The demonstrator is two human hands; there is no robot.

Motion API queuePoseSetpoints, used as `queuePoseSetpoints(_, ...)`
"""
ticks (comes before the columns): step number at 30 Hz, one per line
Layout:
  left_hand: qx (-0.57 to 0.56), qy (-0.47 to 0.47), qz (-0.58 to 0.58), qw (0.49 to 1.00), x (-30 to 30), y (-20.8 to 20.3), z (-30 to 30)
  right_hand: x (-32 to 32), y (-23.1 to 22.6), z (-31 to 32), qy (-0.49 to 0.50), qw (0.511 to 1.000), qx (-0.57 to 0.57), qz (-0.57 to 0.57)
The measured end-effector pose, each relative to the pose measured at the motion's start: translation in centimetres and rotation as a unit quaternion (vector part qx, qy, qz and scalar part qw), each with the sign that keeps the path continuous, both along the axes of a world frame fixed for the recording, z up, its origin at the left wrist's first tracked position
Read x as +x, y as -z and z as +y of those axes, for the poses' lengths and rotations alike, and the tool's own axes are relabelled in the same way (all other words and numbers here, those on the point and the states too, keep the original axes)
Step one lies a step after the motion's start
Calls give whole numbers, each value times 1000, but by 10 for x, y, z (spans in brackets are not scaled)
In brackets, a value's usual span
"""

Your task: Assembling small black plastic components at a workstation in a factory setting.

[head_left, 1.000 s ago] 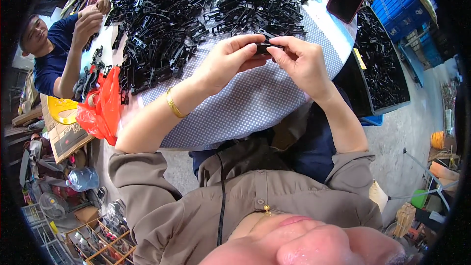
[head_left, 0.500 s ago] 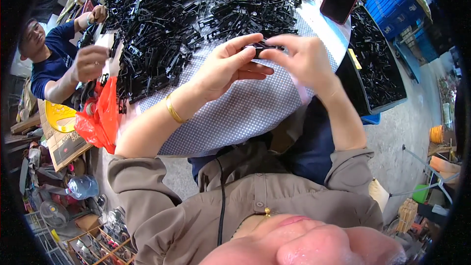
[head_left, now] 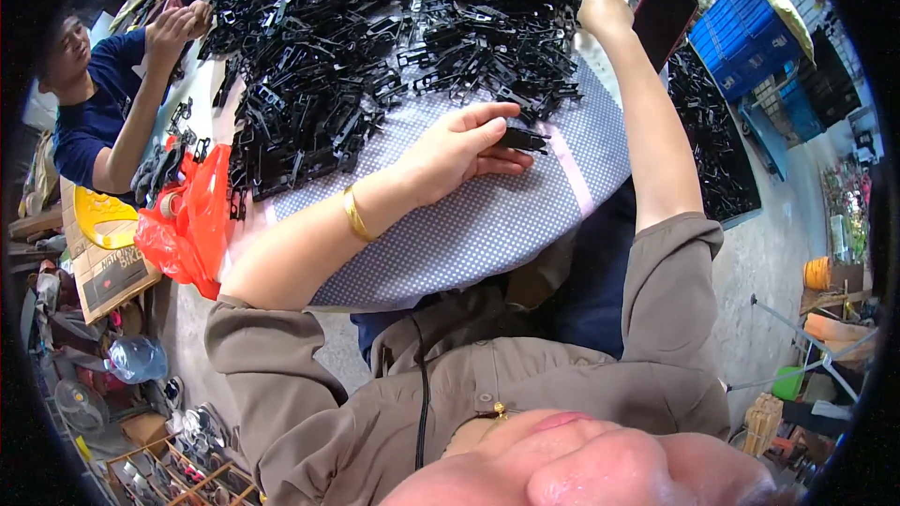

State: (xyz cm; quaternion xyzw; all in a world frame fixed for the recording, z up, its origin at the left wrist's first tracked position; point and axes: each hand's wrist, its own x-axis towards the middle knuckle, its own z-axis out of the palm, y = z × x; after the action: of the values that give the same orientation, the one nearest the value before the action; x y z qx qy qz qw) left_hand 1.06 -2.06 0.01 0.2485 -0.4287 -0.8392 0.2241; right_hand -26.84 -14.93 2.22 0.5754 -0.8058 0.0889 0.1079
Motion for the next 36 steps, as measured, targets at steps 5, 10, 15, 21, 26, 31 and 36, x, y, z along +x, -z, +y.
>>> queuePoseSetpoints(5,2,-17,-5,1000,-1,-1,1,11,-4,48,-116,986,-111,-49)
queuePoseSetpoints(10,54,-78,80,992,0,7,-2,58,-11,126,-306,878,-145,-338)
queuePoseSetpoints(15,59,-89,129,986,3,11,-1,95,-15,173,-377,825,-124,-403)
queuePoseSetpoints(21,44,-84,127,987,0,13,-2,97,-5,177,-387,792,-75,-466)
queuePoseSetpoints(26,26,-93,112,989,-2,14,1,108,12,170,-266,743,-137,-598)
queuePoseSetpoints(31,9,-102,103,989,-1,11,6,118,15,172,-241,748,-168,-595)
queuePoseSetpoints(36,-4,-112,95,989,-2,13,6,117,14,178,-248,783,-198,-535)
